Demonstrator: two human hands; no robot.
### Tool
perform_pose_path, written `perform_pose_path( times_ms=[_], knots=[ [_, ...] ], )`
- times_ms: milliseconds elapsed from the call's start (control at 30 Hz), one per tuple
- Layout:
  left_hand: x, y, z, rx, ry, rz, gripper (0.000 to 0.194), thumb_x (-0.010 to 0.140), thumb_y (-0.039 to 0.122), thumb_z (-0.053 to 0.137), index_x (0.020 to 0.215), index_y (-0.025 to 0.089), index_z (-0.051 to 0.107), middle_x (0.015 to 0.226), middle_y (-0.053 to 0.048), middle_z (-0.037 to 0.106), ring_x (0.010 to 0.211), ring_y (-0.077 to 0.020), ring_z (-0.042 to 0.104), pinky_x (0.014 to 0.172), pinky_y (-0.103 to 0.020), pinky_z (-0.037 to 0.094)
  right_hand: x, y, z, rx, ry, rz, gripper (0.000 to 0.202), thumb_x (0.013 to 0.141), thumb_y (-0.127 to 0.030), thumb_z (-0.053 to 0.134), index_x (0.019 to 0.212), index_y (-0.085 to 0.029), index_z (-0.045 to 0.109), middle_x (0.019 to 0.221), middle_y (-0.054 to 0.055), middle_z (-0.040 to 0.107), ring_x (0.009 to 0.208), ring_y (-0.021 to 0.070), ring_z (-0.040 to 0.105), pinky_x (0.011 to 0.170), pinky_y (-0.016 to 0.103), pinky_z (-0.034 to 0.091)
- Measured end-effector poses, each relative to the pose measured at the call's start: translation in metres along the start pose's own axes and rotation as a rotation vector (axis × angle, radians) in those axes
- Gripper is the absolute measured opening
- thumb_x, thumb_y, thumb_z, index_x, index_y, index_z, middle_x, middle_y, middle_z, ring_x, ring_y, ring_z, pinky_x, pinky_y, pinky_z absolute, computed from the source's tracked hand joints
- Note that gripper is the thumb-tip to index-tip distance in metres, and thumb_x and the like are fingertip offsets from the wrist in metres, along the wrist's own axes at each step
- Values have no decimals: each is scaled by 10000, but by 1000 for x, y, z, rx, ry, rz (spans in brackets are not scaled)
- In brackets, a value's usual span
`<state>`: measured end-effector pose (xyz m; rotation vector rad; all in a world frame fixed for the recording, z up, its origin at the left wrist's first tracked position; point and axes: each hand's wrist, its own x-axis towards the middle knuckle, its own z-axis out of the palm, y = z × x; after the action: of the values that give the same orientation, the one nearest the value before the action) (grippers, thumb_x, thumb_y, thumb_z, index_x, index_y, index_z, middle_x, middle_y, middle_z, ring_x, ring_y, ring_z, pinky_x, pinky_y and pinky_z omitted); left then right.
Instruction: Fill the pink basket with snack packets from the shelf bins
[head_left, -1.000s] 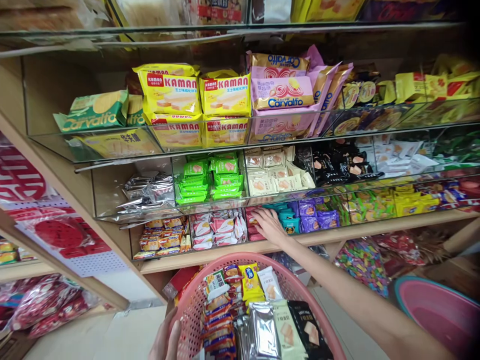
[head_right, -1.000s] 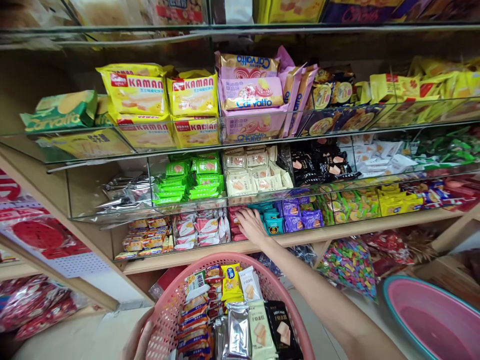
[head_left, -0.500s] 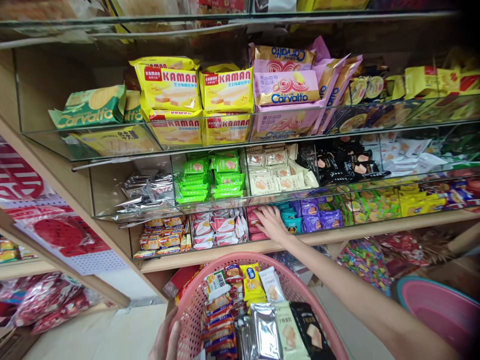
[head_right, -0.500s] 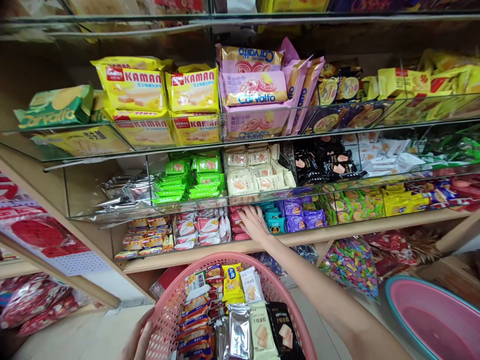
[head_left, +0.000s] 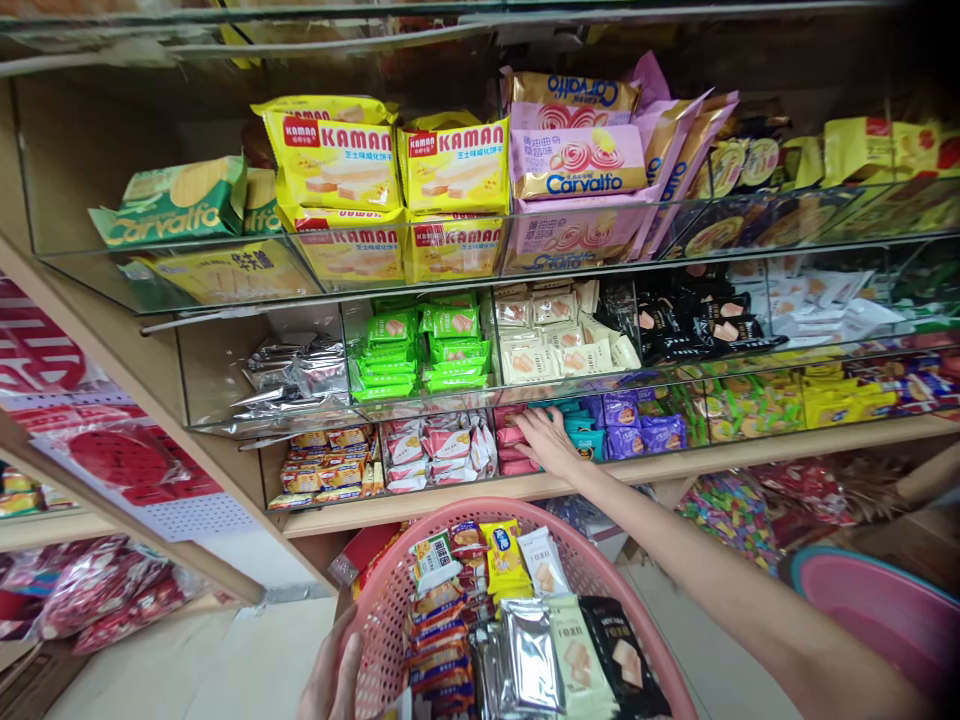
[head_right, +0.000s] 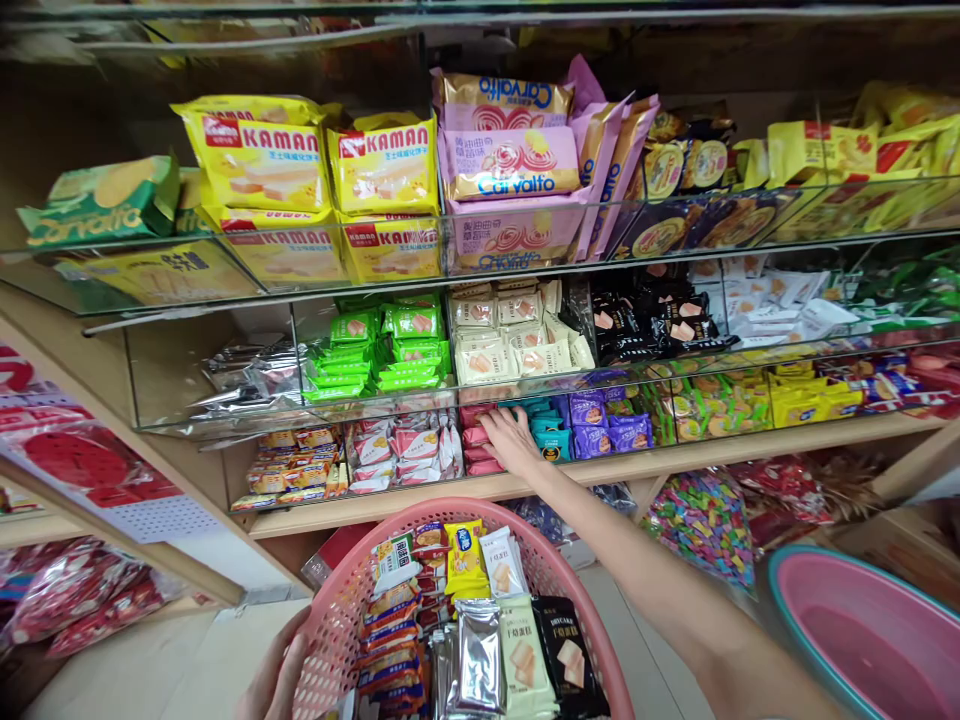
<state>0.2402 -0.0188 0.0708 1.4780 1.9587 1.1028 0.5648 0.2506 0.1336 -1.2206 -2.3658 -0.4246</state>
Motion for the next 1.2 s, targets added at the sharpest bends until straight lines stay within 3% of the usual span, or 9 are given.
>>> perform_pose_path(
  times_ms=[100, 433, 633, 800, 900, 1100, 1200],
  knots=[
    [1, 0, -1, 0, -21, -54, 519, 862, 516, 336, 1205, 167, 508, 1266, -74, 557, 1240, -227, 455, 1090, -398, 322, -1, 2, 0, 15, -6, -21, 203, 819, -204, 537, 1017, -161, 543, 1057, 109, 586, 1005, 255, 451, 914, 414, 235],
    [-1, -4, 2, 16, 35, 10, 443, 860, 478, 396, 1174, 204, 547, 1228, -74, 588, 1191, -240, 505, 1057, -443, 362, -12, 6, -19, 132, 70, 8, 156, 850, -219, 492, 1002, -197, 520, 1010, 77, 603, 992, 235, 472, 898, 381, 255],
    [-3, 6, 4, 28, 28, -70, 537, 850, 551, 352, 1197, 178, 523, 1236, -99, 576, 1205, -257, 486, 1053, -487, 344, -35, -2, -55, 234, 211, 43, 160, 854, -281, 525, 994, -204, 525, 1028, 64, 615, 1035, 225, 493, 911, 376, 271],
    [-5, 11, 5, 19, -7, -89, 530, 864, 543, 334, 1226, 189, 491, 1278, -92, 542, 1229, -234, 458, 1066, -455, 322, -70, -36, -94, 394, 247, 57, 236, 843, -381, 557, 1009, -215, 538, 999, 59, 622, 1005, 229, 526, 898, 391, 338],
    [-7, 13, 7, 30, -11, -90, 535, 869, 539, 328, 1230, 176, 485, 1272, -102, 541, 1213, -227, 469, 1057, -430, 330, -93, -73, -112, 596, 112, 193, 288, 806, -444, 591, 990, -226, 555, 962, 47, 618, 932, 216, 554, 829, 364, 409],
    [-9, 18, 7, 46, -30, -104, 539, 881, 530, 311, 1263, 180, 462, 1269, -102, 543, 1192, -223, 482, 1026, -404, 354, -140, -153, -124, 1120, -479, 372, 264, 783, -443, 610, 928, -229, 557, 880, -9, 628, 787, 155, 569, 692, 261, 442],
    [-9, 16, 6, 47, -25, -101, 538, 881, 529, 312, 1256, 176, 470, 1261, -104, 549, 1184, -225, 489, 1017, -404, 363, -164, -183, -120, 1168, -708, 402, 238, 770, -424, 619, 872, -219, 556, 809, -28, 615, 728, 136, 549, 651, 234, 419]
  ],
)
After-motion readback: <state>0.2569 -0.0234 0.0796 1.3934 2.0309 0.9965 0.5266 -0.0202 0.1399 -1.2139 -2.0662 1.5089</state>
